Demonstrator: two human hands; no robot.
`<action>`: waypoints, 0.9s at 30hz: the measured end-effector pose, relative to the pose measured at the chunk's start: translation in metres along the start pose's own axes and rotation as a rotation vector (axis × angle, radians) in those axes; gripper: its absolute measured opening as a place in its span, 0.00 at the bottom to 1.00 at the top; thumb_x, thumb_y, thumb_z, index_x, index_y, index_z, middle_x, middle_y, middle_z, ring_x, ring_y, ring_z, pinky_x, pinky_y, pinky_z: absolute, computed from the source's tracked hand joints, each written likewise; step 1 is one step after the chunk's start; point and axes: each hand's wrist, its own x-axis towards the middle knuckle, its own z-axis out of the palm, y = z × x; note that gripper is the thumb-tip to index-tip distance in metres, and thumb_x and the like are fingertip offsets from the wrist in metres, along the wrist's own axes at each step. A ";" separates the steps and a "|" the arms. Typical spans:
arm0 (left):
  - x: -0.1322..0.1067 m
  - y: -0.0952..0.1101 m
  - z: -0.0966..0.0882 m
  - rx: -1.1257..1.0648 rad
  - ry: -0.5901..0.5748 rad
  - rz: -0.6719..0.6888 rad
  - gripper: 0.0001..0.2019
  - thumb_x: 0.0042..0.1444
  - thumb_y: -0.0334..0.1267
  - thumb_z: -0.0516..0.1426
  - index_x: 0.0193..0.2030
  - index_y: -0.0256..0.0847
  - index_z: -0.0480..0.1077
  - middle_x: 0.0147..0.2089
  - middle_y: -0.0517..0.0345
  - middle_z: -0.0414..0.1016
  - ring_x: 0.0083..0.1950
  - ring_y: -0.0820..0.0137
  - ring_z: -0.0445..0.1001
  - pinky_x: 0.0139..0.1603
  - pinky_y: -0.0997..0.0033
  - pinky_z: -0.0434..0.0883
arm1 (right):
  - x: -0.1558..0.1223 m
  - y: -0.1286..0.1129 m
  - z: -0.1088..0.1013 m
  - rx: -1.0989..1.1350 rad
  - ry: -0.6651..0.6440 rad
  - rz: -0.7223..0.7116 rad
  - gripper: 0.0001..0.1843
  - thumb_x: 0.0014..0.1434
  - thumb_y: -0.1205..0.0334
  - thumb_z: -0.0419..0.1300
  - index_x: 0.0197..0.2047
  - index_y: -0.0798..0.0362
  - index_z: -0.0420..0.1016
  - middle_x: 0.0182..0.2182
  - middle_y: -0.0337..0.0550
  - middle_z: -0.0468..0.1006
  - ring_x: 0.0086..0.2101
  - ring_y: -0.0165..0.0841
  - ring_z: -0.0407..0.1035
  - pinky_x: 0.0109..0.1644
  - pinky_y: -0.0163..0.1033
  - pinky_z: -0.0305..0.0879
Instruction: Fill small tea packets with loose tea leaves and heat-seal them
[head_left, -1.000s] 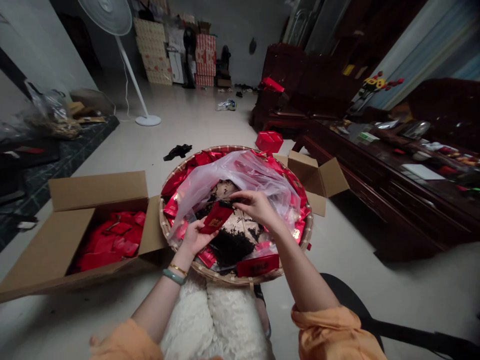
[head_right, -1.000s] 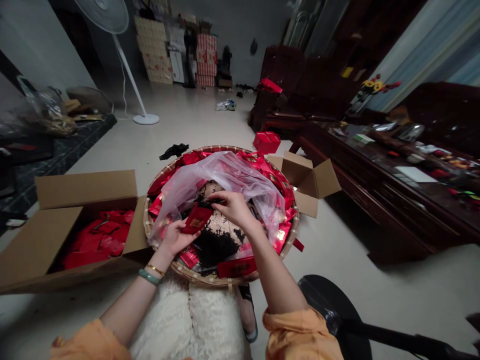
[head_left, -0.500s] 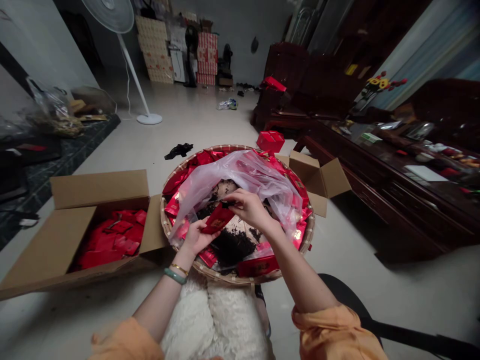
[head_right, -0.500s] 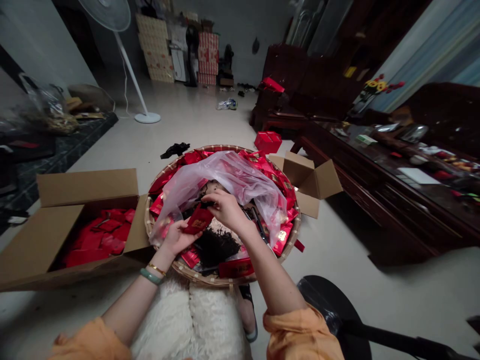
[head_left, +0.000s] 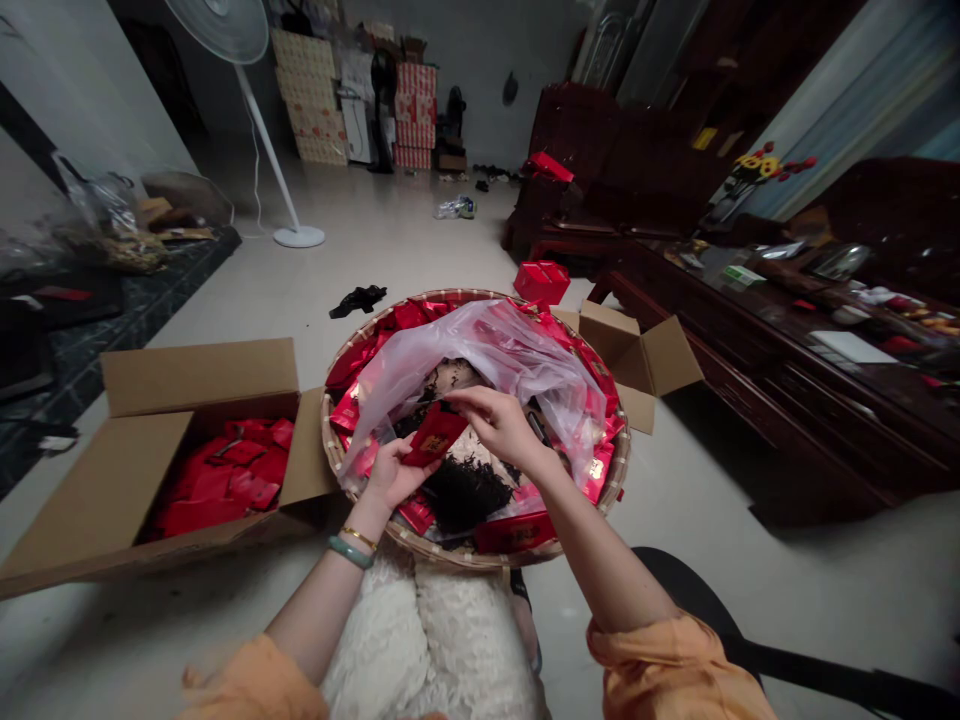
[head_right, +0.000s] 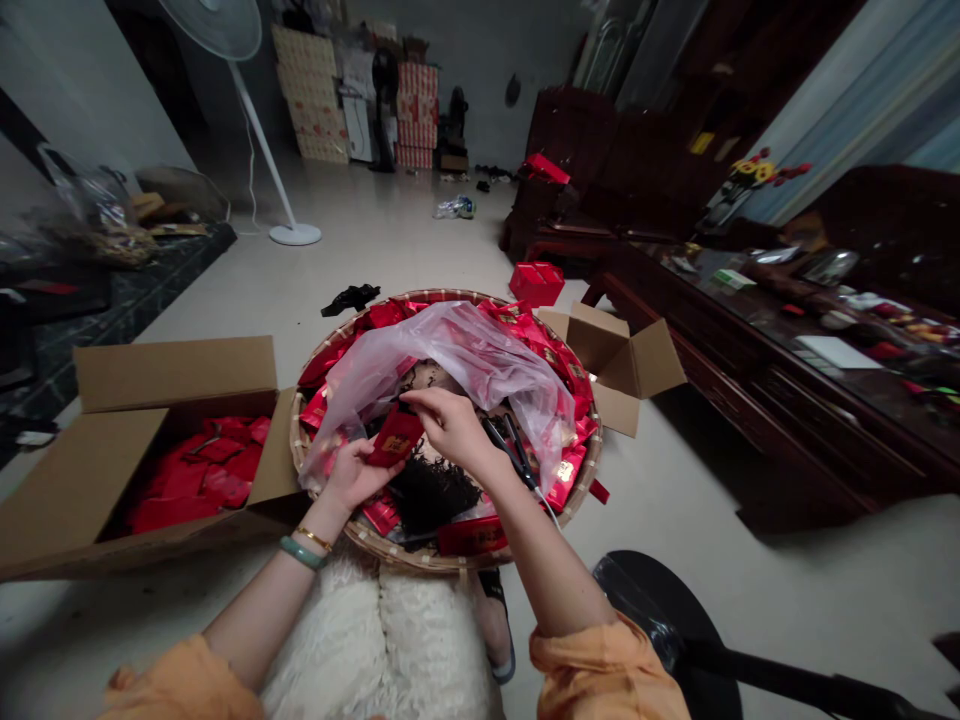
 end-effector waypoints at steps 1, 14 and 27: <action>0.000 0.000 0.000 0.003 -0.004 -0.002 0.19 0.38 0.25 0.50 0.40 0.35 0.69 0.39 0.45 0.77 0.40 0.59 0.76 0.39 0.59 0.73 | -0.001 0.001 -0.001 0.006 0.019 0.022 0.16 0.60 0.71 0.50 0.47 0.52 0.75 0.41 0.46 0.79 0.41 0.31 0.73 0.45 0.36 0.68; -0.003 0.002 -0.005 -0.002 -0.132 -0.014 0.22 0.34 0.26 0.51 0.40 0.35 0.71 0.37 0.48 0.78 0.39 0.60 0.76 0.40 0.59 0.73 | -0.025 0.004 -0.012 0.317 0.282 0.211 0.13 0.60 0.59 0.55 0.46 0.51 0.73 0.39 0.45 0.79 0.38 0.33 0.74 0.44 0.39 0.70; -0.012 0.002 0.004 0.119 -0.228 -0.019 0.12 0.30 0.24 0.52 0.26 0.36 0.69 0.31 0.52 0.74 0.32 0.65 0.73 0.45 0.54 0.73 | -0.037 -0.014 -0.010 0.199 -0.119 0.095 0.09 0.58 0.58 0.60 0.38 0.52 0.79 0.33 0.43 0.79 0.34 0.31 0.71 0.38 0.35 0.66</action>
